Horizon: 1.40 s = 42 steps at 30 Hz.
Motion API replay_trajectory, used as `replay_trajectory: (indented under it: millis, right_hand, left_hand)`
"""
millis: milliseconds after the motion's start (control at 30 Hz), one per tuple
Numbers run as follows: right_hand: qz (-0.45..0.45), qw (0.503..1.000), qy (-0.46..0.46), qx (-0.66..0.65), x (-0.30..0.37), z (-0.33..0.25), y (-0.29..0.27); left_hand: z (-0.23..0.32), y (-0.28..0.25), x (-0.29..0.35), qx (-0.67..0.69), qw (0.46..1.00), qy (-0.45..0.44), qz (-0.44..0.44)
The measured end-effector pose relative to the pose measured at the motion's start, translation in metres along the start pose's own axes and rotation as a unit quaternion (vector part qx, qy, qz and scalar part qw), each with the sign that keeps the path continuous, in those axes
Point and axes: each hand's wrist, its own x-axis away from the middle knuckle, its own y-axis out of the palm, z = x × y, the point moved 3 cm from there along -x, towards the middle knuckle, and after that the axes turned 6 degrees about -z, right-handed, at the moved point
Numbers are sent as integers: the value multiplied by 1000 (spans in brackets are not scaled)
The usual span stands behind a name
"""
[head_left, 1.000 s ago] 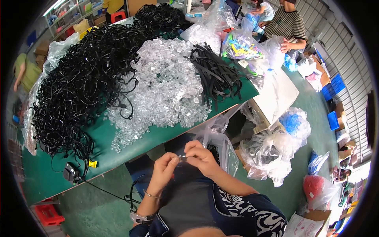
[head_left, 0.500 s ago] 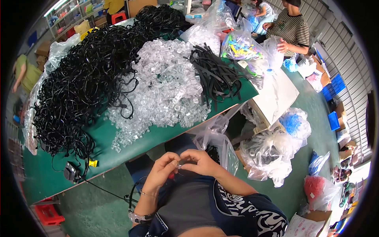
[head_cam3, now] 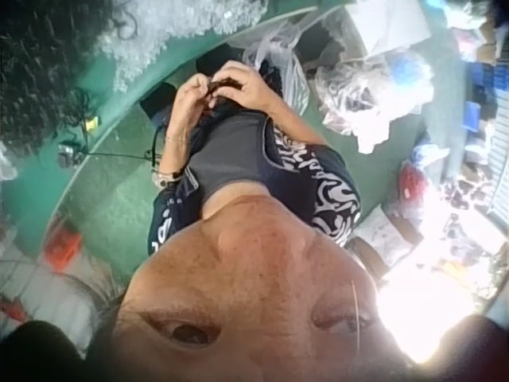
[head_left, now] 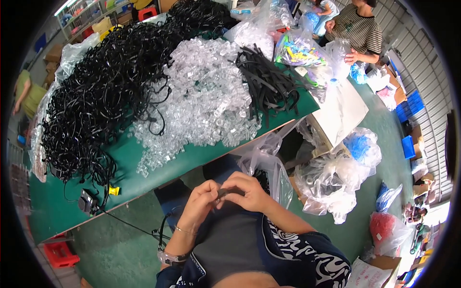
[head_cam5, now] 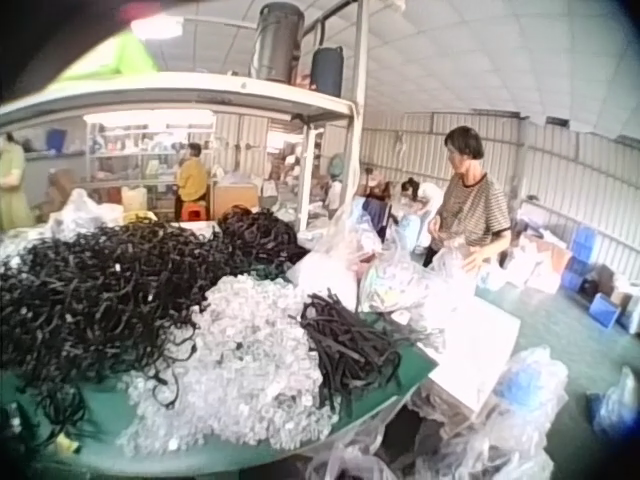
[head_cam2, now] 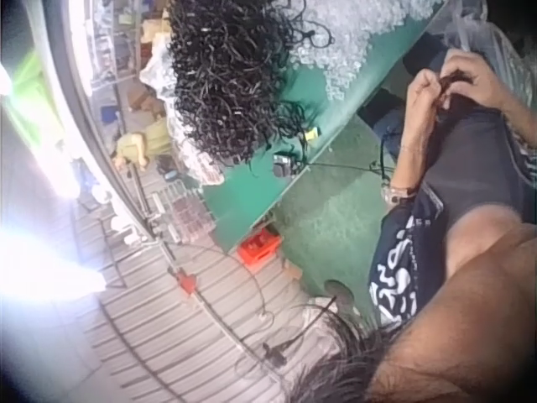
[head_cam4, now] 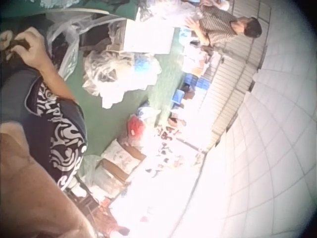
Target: The person assembles small black and clear plastic components by hand at a factory workbench.
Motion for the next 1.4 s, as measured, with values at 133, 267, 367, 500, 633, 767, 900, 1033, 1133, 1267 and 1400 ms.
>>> replay_trajectory:
  millis: [133, 267, 367, 500, 633, 767, 900, 1033, 1133, 1267, 1400]
  right_hand:
    - [17, 994, 10, -111, 0, -3, -2]
    - [8, 974, 14, -227, -4, 6, 6]
    - [9, 985, 17, -172, -4, 16, 2]
    - [0, 999, -6, -31, -6, 16, -3]
    - [4, 1000, 5, -9, -9, 12, -3]
    - [14, 999, -7, 50, -11, 3, -6]
    - [-27, 994, 0, 105, -15, 6, -6]
    - [38, 976, -45, 208, -15, -4, -9]
    - [114, 974, -35, 191, -8, -6, -16]
    - [7, 993, 63, 104, 0, 10, -10]
    - [-44, 984, 110, 134, 3, 13, -9]
  left_hand:
    - [5, 7, -5, 51, 995, 39, -70]
    - [8, 3, -9, 16, 999, 37, -34]
    - [13, -2, -10, -29, 1000, 8, 3]
    - [9, -8, -9, -37, 999, 10, -3]
    - [6, -10, -10, -9, 1000, 5, -26]
    - [6, -4, -14, -1, 999, -1, -42]
    - [-8, -19, -12, -46, 996, -59, -44]
    - [-6, -18, -10, -97, 995, -26, -13]
    - [4, -13, -7, -176, 984, -9, 28]
    - [-1, -8, -6, -256, 967, 16, -8]
    - [-2, -11, -6, -354, 935, 26, -21]
